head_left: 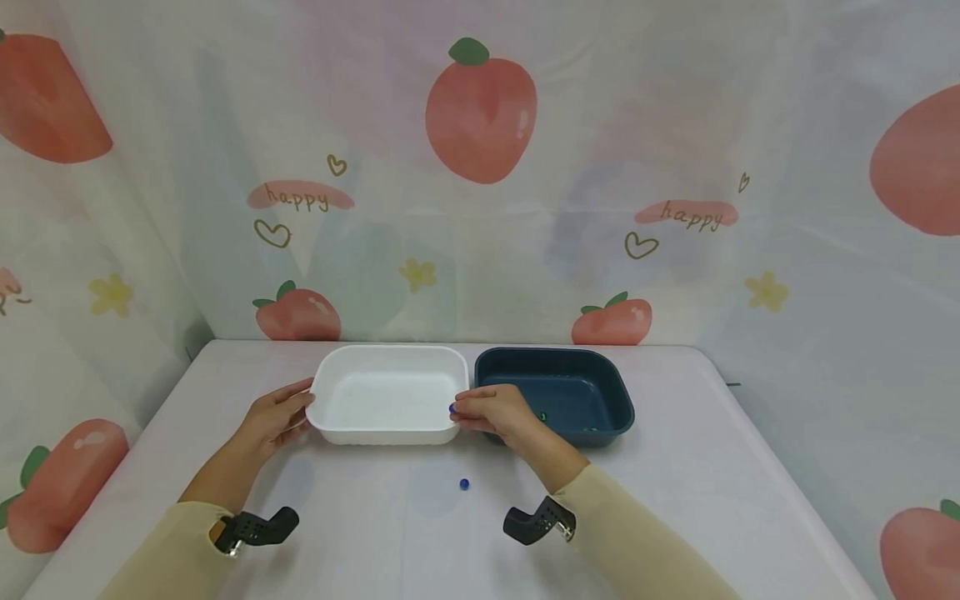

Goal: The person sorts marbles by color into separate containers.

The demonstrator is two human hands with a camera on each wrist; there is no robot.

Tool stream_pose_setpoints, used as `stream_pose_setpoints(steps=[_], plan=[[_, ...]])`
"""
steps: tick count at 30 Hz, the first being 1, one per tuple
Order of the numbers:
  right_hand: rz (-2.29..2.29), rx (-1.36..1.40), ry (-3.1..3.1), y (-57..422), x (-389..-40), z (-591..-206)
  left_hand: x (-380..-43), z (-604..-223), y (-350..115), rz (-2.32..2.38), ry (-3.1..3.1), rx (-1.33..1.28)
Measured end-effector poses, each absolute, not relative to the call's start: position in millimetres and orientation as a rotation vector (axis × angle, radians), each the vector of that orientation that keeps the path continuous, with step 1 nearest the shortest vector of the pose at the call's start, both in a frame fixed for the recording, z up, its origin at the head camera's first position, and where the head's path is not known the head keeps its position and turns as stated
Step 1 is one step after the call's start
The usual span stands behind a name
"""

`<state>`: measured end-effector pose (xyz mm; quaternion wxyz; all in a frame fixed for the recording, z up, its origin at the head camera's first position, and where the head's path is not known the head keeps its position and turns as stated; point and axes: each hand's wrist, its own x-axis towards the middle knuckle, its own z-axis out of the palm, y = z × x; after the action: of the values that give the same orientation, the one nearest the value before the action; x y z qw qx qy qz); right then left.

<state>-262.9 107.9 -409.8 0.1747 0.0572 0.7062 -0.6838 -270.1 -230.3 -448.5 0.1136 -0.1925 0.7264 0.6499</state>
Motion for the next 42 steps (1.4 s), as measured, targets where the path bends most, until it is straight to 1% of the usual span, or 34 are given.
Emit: stream_pose_setpoints(steps=[9,19,32,42], plan=[[-1.952,0.213,1.993,105,-265,-414,-269,-446,-230,1.934,2.106,-0.562],[-1.969,0.2,2.015,105,-263,-418,-269,-448,-229,1.935,2.11,-0.558],[-1.9,0.119,2.034,114,-245,-417,-270,-448,-230,1.968,2.076,-0.559],[-1.719,0.051,2.162,128,-228,-420,-269,-447,-228,1.929,2.116,-0.582]])
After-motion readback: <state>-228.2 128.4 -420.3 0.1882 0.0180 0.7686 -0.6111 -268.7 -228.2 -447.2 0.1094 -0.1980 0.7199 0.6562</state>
